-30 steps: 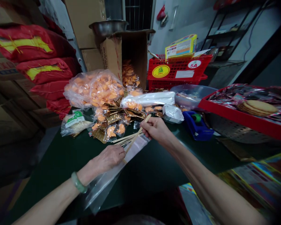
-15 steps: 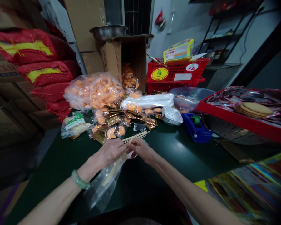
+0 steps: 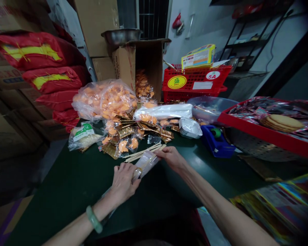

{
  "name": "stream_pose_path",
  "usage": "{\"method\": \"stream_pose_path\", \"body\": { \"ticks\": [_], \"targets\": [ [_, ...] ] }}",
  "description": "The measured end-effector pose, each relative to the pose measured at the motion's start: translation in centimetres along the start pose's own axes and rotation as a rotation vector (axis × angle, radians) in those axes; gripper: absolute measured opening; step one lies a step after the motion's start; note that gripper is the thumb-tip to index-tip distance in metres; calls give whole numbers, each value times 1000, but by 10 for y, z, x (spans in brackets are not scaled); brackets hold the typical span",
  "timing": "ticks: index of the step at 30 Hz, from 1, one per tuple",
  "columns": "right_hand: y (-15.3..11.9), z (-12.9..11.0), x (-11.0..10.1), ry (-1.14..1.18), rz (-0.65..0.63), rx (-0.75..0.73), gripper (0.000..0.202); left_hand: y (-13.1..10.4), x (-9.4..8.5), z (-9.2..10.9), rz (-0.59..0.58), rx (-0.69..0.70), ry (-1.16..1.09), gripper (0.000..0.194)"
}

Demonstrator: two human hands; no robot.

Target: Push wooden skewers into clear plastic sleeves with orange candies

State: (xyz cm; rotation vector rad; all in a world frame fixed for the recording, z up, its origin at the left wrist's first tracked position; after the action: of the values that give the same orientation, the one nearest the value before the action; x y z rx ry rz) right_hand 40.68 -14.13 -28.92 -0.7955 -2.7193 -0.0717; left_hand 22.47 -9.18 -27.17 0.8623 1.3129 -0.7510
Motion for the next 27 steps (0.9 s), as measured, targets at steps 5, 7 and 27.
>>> {"method": "stream_pose_path", "body": {
  "ticks": [5, 7, 27],
  "targets": [
    [3, -13, -12, -11, 1, -52, 29, -2, -3, 2, -49, -11, -48, 33],
    [6, -13, -10, -27, -13, -57, 28, -3, -5, 2, -38, 2, -55, 37],
    [-26, -173, 70, -374, -433, -470, 18, 30, -101, -21, 157, 24, -988, 41]
  ]
}}
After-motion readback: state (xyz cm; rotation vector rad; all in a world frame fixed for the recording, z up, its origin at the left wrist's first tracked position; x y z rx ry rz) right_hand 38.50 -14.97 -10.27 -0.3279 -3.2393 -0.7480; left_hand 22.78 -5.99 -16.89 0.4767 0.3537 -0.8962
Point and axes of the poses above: each hand's wrist, its own y-axis towards the middle knuckle, its own x-axis out of the palm, z = x × y, the point moved 5 cm from there along y, towards the middle knuckle, and after that the axes turned 13 degrees about y, right-handed, at the moved point
